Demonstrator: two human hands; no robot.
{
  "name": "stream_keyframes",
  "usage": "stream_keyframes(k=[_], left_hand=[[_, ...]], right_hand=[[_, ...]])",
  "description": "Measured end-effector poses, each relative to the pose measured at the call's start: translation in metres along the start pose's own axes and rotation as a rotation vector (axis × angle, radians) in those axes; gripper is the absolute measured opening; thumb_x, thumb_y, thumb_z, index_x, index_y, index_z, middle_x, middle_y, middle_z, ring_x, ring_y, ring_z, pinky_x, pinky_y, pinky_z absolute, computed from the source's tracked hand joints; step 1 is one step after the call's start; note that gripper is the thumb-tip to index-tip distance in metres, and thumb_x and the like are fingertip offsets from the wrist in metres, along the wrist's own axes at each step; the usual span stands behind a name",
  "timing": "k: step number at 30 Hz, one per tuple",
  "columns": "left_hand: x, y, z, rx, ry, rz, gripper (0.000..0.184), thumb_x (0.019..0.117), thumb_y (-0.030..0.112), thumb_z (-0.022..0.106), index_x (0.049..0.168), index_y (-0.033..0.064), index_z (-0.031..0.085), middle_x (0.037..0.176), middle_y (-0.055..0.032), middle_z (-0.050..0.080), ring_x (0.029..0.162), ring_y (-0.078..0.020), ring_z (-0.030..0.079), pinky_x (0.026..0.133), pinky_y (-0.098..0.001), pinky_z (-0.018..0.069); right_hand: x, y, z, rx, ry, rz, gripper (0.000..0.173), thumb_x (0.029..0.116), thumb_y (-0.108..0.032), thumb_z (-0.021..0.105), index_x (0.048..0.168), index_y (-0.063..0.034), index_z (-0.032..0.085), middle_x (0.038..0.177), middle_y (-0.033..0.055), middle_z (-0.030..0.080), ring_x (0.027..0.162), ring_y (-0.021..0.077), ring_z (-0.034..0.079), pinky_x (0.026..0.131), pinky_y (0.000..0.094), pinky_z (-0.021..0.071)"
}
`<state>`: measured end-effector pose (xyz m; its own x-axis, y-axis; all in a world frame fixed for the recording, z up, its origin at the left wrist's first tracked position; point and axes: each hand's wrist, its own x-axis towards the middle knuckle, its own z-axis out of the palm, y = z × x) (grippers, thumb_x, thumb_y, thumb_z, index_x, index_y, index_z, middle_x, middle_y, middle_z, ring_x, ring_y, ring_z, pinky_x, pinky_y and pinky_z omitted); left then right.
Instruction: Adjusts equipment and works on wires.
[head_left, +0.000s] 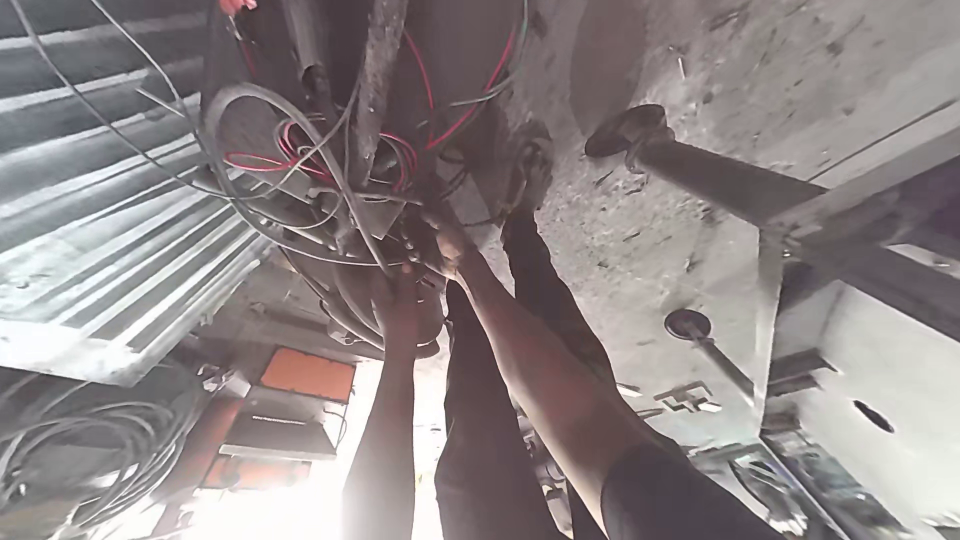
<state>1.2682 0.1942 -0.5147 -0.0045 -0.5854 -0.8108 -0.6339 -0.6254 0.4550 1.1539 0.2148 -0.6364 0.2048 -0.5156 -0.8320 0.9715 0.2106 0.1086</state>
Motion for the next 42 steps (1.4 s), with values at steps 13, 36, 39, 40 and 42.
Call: stream_keyframes(k=[13, 36, 39, 40, 42], left_hand=[[0.002, -0.005, 0.001, 0.074, 0.012, -0.114, 0.033, 0.1047, 0.034, 0.06, 0.122, 0.0066, 0.06, 0.093, -0.0063, 0.071, 0.078, -0.0173, 0.071, 0.073, -0.0403, 0.0629], [0.012, 0.135, -0.033, 0.516, 0.103, 0.312, 0.036, 0.0974, 0.029, 0.066, 0.13, 0.0126, 0.067, 0.129, -0.0114, 0.066, 0.117, -0.0269, 0.064, 0.1, -0.0519, 0.054], [0.038, 0.145, -0.038, 0.743, 0.13, 0.391, 0.07, 0.0876, 0.039, 0.076, 0.148, 0.0143, 0.05, 0.152, -0.0141, 0.048, 0.138, -0.0375, 0.047, 0.109, -0.0597, 0.0435], [0.044, 0.148, -0.038, 0.836, 0.125, 0.373, 0.079, 0.0846, 0.043, 0.079, 0.152, 0.0171, 0.046, 0.157, -0.0132, 0.043, 0.14, -0.0398, 0.044, 0.109, -0.0619, 0.0418], [0.056, 0.149, -0.039, 0.927, 0.124, 0.377, 0.07, 0.0835, 0.048, 0.081, 0.142, 0.0188, 0.055, 0.15, -0.0113, 0.05, 0.134, -0.0402, 0.049, 0.106, -0.0638, 0.042]], right_hand=[[0.005, 0.017, 0.012, -0.269, 0.117, -0.31, 0.029, 0.1127, -0.034, 0.037, 0.103, -0.0124, 0.055, 0.066, -0.0008, 0.048, 0.053, 0.0108, 0.046, 0.049, 0.026, 0.0447], [-0.032, -0.103, 0.185, -1.415, 0.714, -0.458, 0.06, 0.1, -0.058, 0.057, 0.129, -0.0056, 0.06, 0.104, 0.0158, 0.071, 0.096, 0.0315, 0.07, 0.085, 0.0565, 0.0572], [-0.026, -0.106, 0.188, -1.465, 0.706, -0.438, 0.051, 0.1028, -0.054, 0.054, 0.122, -0.0074, 0.065, 0.1, 0.016, 0.072, 0.094, 0.0336, 0.07, 0.083, 0.06, 0.0558], [-0.025, -0.105, 0.184, -1.437, 0.709, -0.462, 0.049, 0.1026, -0.052, 0.055, 0.116, -0.0064, 0.068, 0.096, 0.0161, 0.072, 0.092, 0.0333, 0.07, 0.082, 0.0598, 0.0557], [-0.031, -0.103, 0.176, -1.279, 0.656, -0.577, 0.043, 0.102, -0.044, 0.06, 0.12, -0.0045, 0.065, 0.098, 0.0142, 0.07, 0.091, 0.0272, 0.069, 0.083, 0.0526, 0.0569]])
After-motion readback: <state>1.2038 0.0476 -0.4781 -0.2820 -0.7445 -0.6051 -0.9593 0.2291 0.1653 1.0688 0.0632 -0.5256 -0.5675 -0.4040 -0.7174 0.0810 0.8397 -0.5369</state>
